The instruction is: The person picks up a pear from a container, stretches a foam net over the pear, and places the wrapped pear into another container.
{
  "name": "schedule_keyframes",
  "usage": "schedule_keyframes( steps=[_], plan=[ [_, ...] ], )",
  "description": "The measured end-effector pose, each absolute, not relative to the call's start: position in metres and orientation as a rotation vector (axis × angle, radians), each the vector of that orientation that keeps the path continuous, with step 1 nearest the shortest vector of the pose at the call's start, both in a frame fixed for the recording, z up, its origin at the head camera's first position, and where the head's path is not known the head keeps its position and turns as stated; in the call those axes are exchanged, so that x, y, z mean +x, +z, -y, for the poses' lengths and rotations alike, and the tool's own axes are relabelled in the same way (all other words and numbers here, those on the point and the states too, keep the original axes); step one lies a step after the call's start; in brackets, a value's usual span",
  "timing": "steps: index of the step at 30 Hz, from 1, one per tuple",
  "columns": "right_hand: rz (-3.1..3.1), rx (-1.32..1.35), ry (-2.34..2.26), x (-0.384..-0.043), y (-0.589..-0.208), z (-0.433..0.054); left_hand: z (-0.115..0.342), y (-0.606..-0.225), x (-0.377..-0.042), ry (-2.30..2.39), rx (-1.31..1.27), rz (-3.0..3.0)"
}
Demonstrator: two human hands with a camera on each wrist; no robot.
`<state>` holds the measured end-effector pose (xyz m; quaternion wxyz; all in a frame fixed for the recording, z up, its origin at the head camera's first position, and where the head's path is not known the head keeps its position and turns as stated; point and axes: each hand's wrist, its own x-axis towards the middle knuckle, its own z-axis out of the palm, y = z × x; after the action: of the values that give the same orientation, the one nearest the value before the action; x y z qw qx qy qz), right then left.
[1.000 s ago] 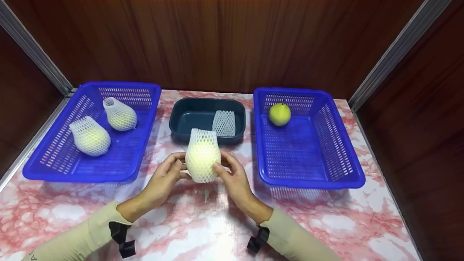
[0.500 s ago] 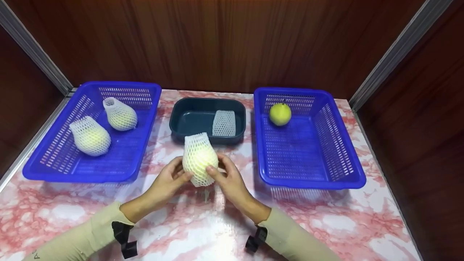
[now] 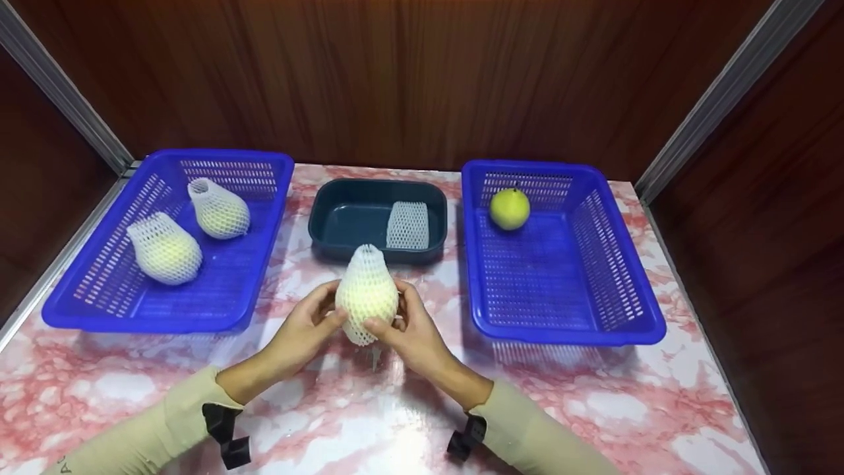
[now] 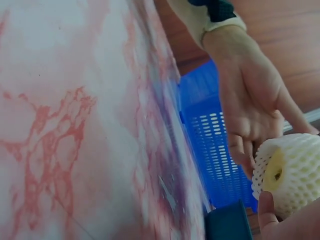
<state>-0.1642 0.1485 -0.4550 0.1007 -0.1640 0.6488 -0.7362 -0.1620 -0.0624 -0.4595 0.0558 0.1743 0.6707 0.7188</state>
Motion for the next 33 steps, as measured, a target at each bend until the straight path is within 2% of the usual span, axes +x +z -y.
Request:
schedule_keyframes(
  steps=[6,19,26,33],
  plan=[
    [-1.957,-0.525,-2.191,-0.164,-0.454,-0.15,0.066,-0.455,-0.164,2.122,0.653,-2.082],
    [-1.939,-1.1,-2.178,-0.172,-0.461,-0.156,0.071,-0.443,-0.165,1.732,1.021,-2.559],
    [-1.893,-1.121,-2.18,-0.172,-0.459,-0.155,0.073,-0.44,-0.164,1.652,1.043,-2.596],
    [-1.944,-0.978,-2.158,-0.169,-0.455,-0.156,0.076,-0.432,-0.161,1.688,1.007,-2.5]
  ],
)
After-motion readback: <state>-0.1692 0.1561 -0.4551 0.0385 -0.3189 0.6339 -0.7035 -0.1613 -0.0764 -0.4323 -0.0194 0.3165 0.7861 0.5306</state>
